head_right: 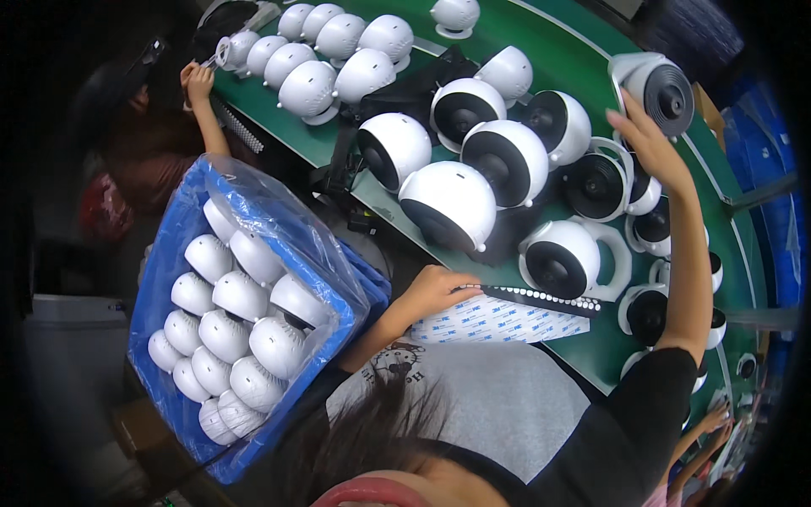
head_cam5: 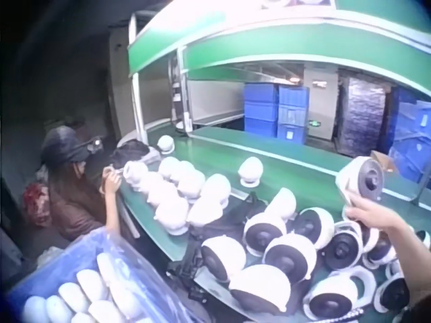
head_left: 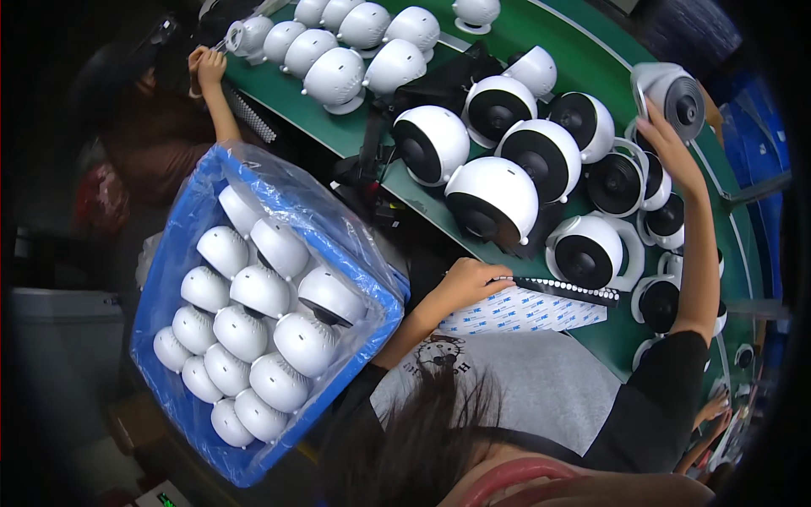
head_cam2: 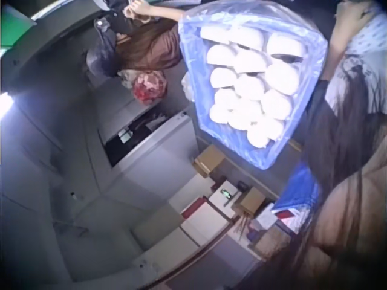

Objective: Peeling stickers from a sheet and applying them to security camera domes on an assembly line.

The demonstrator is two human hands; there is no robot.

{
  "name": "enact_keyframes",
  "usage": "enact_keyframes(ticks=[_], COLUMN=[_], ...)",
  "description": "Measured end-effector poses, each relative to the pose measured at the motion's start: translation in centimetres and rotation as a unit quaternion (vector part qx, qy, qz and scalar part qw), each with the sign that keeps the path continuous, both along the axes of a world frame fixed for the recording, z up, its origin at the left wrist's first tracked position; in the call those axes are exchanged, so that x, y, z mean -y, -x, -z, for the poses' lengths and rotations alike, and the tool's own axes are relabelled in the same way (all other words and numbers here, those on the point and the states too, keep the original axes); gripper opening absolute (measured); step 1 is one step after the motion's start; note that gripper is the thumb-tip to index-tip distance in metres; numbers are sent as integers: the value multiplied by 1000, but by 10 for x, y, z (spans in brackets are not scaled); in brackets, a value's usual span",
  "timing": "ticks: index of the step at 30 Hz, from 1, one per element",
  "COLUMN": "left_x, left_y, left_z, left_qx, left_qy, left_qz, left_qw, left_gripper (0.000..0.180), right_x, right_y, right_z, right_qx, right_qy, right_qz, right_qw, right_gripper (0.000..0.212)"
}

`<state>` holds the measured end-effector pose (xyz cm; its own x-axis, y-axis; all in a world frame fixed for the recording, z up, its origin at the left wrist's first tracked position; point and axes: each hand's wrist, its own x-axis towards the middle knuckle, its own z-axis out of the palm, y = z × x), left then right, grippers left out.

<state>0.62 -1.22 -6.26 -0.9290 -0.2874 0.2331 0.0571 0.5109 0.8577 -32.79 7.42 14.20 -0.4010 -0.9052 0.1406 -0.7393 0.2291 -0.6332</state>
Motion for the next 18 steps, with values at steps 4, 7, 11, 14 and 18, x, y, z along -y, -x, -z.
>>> enact_keyframes(ticks=[4, 7, 11, 14, 18], left_x=[3, 7, 14, 19, 29], left_y=[-4, -7, -11, -10, -6], left_z=[-1, -1, 1, 3, 11], left_qx=[26, 26, 26, 55, 125], left_qy=[-38, -74, -137, -193, -301], left_qz=[-7, -13, -22, -15, 27], left_qw=[999, 997, 990, 979, 945], left_gripper=[21, 20, 18, 18, 22], right_x=[72, 103, 130, 146, 168], right_y=[51, 104, 148, 167, 184], right_z=[14, 36, 80, 101, 125], right_qx=[-22, -11, -103, 13, 34], right_qy=[-108, -243, -327, -355, -381], right_qz=[95, 66, 123, 99, 53], right_qw=[989, 968, 931, 930, 923], right_gripper=[76, 76, 89, 90, 92])
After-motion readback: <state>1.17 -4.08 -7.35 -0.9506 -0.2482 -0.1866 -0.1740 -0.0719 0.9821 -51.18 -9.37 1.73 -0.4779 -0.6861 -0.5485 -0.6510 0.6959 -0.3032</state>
